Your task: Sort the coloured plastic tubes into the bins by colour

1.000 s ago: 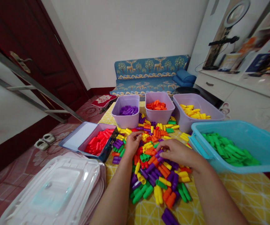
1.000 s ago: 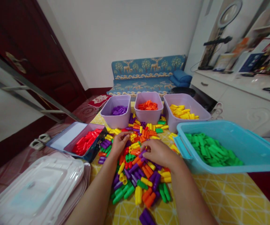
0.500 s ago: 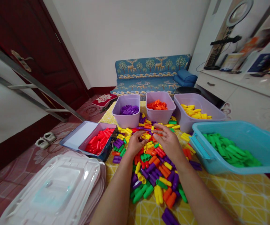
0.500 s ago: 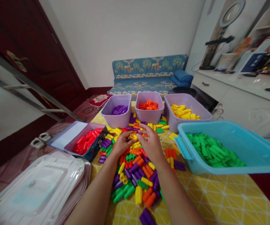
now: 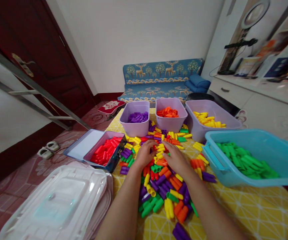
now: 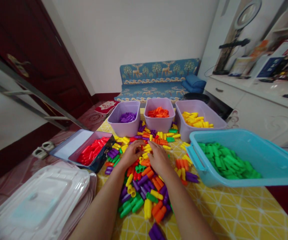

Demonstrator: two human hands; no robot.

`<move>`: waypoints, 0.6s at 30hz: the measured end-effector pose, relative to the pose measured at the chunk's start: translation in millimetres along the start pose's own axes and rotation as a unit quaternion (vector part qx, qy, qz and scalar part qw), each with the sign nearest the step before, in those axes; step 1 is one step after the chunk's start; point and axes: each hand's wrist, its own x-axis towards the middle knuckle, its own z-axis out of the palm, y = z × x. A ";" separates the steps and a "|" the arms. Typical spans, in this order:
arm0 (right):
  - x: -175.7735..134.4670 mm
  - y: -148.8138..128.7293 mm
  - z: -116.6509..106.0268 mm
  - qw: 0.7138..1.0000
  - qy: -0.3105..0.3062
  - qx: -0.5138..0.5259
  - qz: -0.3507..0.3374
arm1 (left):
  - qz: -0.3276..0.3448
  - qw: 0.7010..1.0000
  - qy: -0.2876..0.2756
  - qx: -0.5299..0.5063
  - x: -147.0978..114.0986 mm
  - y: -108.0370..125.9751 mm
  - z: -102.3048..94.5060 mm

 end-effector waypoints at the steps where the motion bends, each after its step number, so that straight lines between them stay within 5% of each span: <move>1: -0.2 0.3 0.6 1.000 -0.006 -0.006 -0.001 | -0.007 1.000 0.003 -0.008 -0.3 -1.5 1.0; 12: -0.3 1.5 -1.2 0.999 0.023 0.008 0.033 | -0.085 0.956 0.032 -0.280 -2.7 10.9 6.6; 18: 0.0 -5.9 -16.3 0.997 0.025 0.035 0.064 | -0.116 0.952 0.039 -0.279 -2.0 13.5 5.5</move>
